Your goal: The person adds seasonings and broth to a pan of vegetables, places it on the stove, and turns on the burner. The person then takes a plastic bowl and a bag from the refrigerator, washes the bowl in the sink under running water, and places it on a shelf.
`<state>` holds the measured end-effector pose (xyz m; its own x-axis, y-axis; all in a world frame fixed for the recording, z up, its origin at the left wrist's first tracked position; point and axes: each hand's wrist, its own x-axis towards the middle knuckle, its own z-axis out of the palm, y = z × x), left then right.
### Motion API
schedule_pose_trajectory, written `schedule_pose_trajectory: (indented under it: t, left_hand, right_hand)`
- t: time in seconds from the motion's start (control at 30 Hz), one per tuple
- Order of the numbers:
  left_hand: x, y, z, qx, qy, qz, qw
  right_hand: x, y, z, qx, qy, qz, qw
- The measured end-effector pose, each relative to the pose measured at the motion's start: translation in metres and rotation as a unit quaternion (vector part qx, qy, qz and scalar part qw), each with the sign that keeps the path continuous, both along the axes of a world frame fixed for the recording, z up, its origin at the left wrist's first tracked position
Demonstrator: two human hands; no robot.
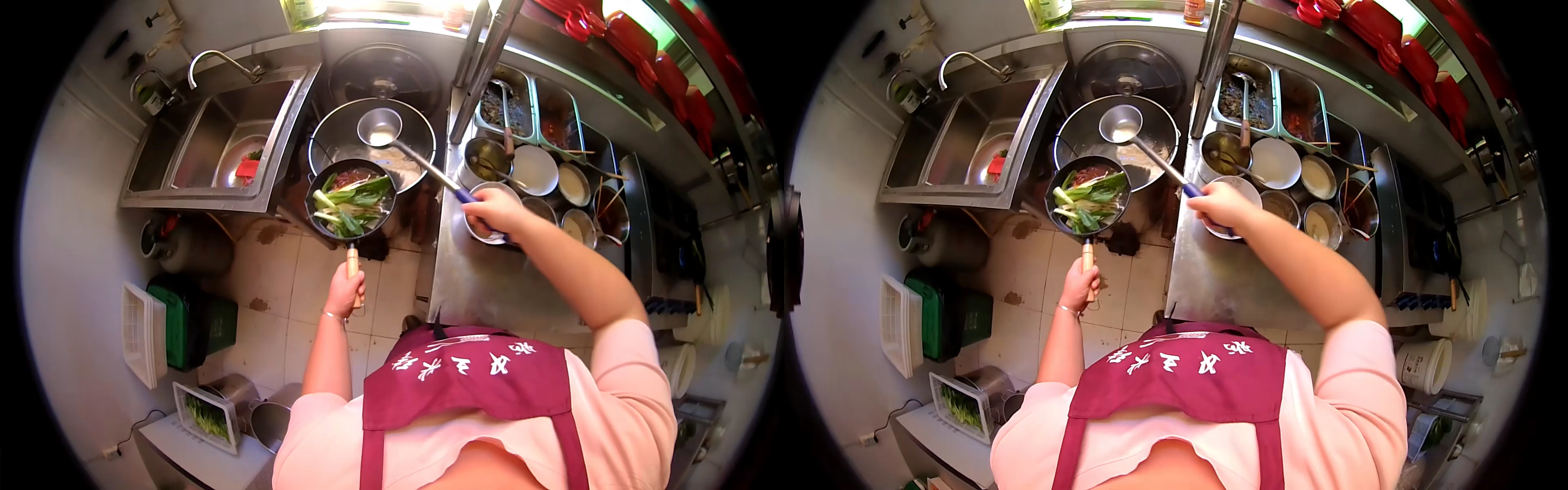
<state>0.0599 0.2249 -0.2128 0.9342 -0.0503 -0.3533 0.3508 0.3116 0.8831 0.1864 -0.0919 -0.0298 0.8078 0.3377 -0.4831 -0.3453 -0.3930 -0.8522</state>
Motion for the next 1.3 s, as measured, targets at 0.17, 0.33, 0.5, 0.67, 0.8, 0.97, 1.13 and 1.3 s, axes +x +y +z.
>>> schedule_pose_trajectory:
  t: [0.17, 0.33, 0.5, 0.67, 0.8, 0.97, 1.13, 1.3]
  left_hand:
    - [-0.043, 0.016, 0.036, -0.007, 0.031, 0.009, 0.999]
    - [-0.088, 0.019, 0.074, 0.030, 0.044, 0.030, 0.998]
    - [-0.114, 0.012, 0.116, 0.037, 0.068, 0.027, 0.997]
    - [-0.110, 0.000, 0.151, 0.052, 0.082, 0.000, 0.995]
    - [-0.098, -0.029, 0.177, 0.051, 0.043, -0.043, 0.997]
    - [-0.094, -0.088, 0.189, 0.049, 0.004, -0.111, 0.993]
    - [-0.085, -0.178, 0.204, -0.007, -0.018, -0.203, 0.979]
    - [-0.078, -0.280, 0.220, -0.024, -0.042, -0.275, 0.960]
  right_hand:
    - [0.021, 0.068, -0.100, 0.035, 0.051, -0.059, 0.996]
    - [0.017, 0.096, -0.155, 0.093, 0.054, -0.097, 0.989]
    - [0.008, 0.109, -0.183, -0.012, -0.021, -0.057, 0.998]
    - [0.008, 0.098, -0.204, -0.094, -0.217, 0.034, 0.971]
    - [-0.044, 0.019, -0.154, 0.088, 0.067, 0.011, 0.994]
    - [-0.164, -0.146, -0.124, 0.084, 0.087, -0.078, 0.990]
    - [-0.357, -0.296, -0.200, 0.210, 0.313, -0.226, 0.898]
    - [-0.515, -0.368, -0.227, -0.454, 0.062, -0.231, 0.858]
